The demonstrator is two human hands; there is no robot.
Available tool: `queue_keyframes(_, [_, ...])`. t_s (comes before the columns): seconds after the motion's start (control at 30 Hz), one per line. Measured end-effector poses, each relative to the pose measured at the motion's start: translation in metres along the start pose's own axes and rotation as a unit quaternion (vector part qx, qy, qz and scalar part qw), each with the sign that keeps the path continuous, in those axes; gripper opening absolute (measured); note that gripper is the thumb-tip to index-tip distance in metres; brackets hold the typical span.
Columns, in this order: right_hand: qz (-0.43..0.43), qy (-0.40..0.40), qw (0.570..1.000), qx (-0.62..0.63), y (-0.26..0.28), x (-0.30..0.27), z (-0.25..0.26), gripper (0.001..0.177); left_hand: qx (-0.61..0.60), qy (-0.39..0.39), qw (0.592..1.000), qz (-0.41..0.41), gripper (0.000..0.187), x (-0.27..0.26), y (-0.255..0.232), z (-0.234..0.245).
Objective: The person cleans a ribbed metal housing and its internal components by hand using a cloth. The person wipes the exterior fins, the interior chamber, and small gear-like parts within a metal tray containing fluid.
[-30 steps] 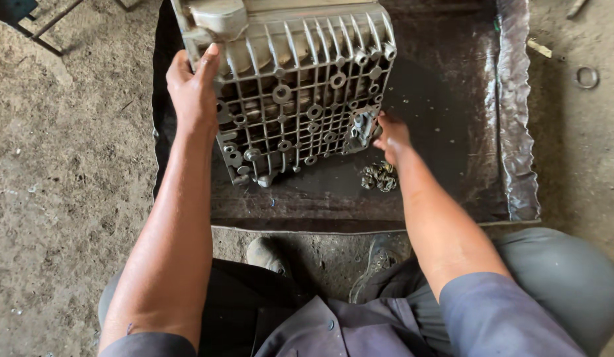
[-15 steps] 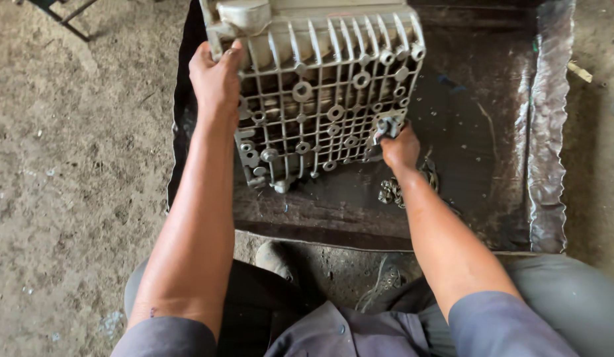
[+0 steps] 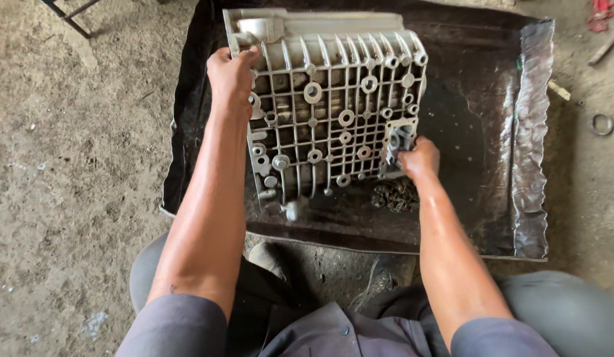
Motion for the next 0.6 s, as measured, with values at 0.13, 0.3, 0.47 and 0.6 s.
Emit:
queue_keyframes(0.13, [-0.011,0.025,0.994,-0.110,0.015,-0.003,0.021,0.034,0.075,-0.030,0.994,0.078,0.031,0.020,0.017,0.005])
queue_keyframes(0.3, [0.009,0.045,0.988,-0.149,0.041,-0.002,0.016,0.044,0.057,-0.024,0.989,0.134,0.045,0.053,0.048,0.026])
queue_keyframes(0.47, [-0.002,0.040,0.988,-0.146,0.054,0.000,0.019,0.043,0.087,-0.011,0.984,0.154,0.046,0.079,0.060,0.029])
queue_keyframes(0.6, [-0.002,0.042,0.987,-0.157,0.065,0.006,0.020,0.045,0.067,-0.040,0.988,0.136,0.032,0.095,0.067,0.031])
Point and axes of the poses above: each hand's wrist, its own x-axis towards the middle knuckle, its own z-axis out of the back of the hand, y = z × x, the point moved 9 cm from there along x, towards the middle knuckle, and after that the axes turned 5 degrees about y, right-handed, at the moved point
